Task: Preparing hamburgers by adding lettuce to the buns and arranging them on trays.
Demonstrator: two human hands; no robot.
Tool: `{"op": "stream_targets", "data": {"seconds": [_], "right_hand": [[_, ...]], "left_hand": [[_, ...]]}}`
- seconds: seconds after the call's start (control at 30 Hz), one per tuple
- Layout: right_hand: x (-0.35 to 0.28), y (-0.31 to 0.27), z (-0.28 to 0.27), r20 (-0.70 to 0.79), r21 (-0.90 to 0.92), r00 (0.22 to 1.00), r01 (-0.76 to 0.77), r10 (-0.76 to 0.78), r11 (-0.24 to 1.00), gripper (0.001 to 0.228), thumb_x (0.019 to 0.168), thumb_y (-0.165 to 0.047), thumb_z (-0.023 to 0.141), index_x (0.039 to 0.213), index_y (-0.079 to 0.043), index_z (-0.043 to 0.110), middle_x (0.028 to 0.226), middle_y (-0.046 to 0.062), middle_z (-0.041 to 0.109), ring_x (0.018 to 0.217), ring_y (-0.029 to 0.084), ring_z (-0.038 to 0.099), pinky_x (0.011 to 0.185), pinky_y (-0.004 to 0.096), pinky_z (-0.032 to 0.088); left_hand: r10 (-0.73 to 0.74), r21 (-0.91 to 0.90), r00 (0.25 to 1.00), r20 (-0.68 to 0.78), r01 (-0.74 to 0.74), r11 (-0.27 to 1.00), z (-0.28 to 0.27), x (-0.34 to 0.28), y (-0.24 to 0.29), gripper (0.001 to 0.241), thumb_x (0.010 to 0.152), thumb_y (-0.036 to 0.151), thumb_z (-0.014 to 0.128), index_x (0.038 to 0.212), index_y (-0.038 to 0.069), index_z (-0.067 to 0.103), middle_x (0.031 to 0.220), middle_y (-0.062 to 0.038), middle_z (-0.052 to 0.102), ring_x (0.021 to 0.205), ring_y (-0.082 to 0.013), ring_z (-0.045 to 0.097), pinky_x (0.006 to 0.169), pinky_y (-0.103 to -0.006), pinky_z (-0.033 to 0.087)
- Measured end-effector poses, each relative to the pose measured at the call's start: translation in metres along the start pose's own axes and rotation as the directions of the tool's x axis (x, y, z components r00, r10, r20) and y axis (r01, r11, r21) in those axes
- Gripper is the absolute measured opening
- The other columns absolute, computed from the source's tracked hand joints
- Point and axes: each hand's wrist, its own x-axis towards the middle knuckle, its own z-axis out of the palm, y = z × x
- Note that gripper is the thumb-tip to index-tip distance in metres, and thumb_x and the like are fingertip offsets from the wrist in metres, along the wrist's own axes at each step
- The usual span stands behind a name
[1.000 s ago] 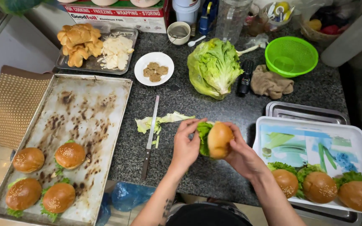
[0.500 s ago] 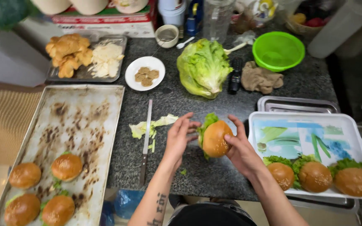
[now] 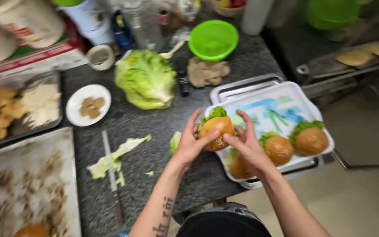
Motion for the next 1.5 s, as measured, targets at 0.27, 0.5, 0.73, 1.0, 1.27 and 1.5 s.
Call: {"op": "stream_targets", "data": {"seconds": [0.27, 0.5, 0.73, 1.0, 1.27, 1.5], "right_hand": [[-0.018, -0.033, -0.139, -0.443, -0.249, 0.873, 0.099, -0.204, 0.963, 0.063, 0.103, -0.016, 0.058, 0.155, -0.006, 0.025, 0.131, 0.023, 0.055, 0.107, 0.027, 0.062, 0.086, 0.036, 0.054], [-0.02, -0.019, -0.181, -0.534, -0.227, 0.832, 0.033, -0.152, 0.973, 0.056, 0.104, -0.015, 0.058, 0.152, -0.004, 0.032, 0.122, 0.019, 0.061, 0.095, 0.024, 0.067, 0.073, 0.032, 0.056], [-0.006, -0.025, -0.178, -0.498, -0.182, 0.863, -0.013, -0.081, 0.983, 0.054, 0.103, -0.016, 0.059, 0.15, -0.004, 0.035, 0.12, 0.019, 0.061, 0.094, 0.028, 0.069, 0.071, 0.032, 0.056], [0.004, -0.011, -0.177, -0.456, -0.178, 0.889, -0.048, -0.039, 0.983, 0.053, 0.102, -0.014, 0.059, 0.149, -0.004, 0.037, 0.118, 0.016, 0.062, 0.092, 0.024, 0.069, 0.072, 0.028, 0.055], [0.01, -0.014, -0.173, -0.428, -0.245, 0.897, -0.002, -0.107, 0.969, 0.048, 0.102, -0.012, 0.058, 0.147, -0.002, 0.04, 0.118, 0.018, 0.063, 0.093, 0.025, 0.069, 0.072, 0.029, 0.055], [0.044, -0.017, -0.117, -0.285, -0.259, 0.953, 0.028, -0.104, 0.965, 0.043, 0.102, -0.014, 0.058, 0.142, -0.006, 0.046, 0.118, 0.014, 0.063, 0.094, 0.023, 0.069, 0.073, 0.028, 0.053]], "left_hand": [[-0.248, 0.197, 0.965, 0.089, 0.227, 0.954, 0.056, 0.079, -0.043, 0.111, 0.072, 0.036, 0.095, 0.16, 0.008, 0.034, 0.119, -0.02, 0.069, 0.107, -0.0278, 0.07, 0.087, -0.0374, 0.06], [-0.411, 0.406, 0.908, 0.087, 0.344, 0.847, 0.076, 0.11, -0.082, 0.107, 0.065, 0.047, 0.098, 0.148, 0.001, 0.048, 0.141, -0.03, 0.057, 0.132, -0.0391, 0.059, 0.104, -0.0453, 0.053], [-0.425, 0.704, 0.895, 0.132, 0.217, 0.676, 0.077, 0.103, -0.05, 0.072, 0.075, 0.051, 0.084, 0.125, 0.002, 0.069, 0.119, -0.02, 0.07, 0.12, -0.0355, 0.065, 0.102, -0.0457, 0.05], [-0.394, 0.71, 0.91, 0.126, 0.195, 0.677, 0.066, 0.103, -0.075, 0.102, 0.08, 0.061, 0.079, 0.155, 0.001, 0.046, 0.122, -0.018, 0.068, 0.118, -0.0316, 0.067, 0.102, -0.0445, 0.052], [-0.261, 0.726, 0.965, -0.02, 0.194, 0.66, 0.061, 0.087, -0.073, 0.087, 0.084, 0.066, 0.073, 0.151, 0.015, 0.051, 0.126, -0.009, 0.068, 0.115, -0.0286, 0.07, 0.1, -0.0446, 0.056], [0.049, 0.484, 0.971, -0.233, 0.072, 0.872, 0.001, 0.037, -0.042, 0.053, 0.091, 0.027, 0.075, 0.14, 0.009, 0.063, 0.113, -0.013, 0.074, 0.094, -0.023, 0.074, 0.077, -0.0337, 0.063]]}}
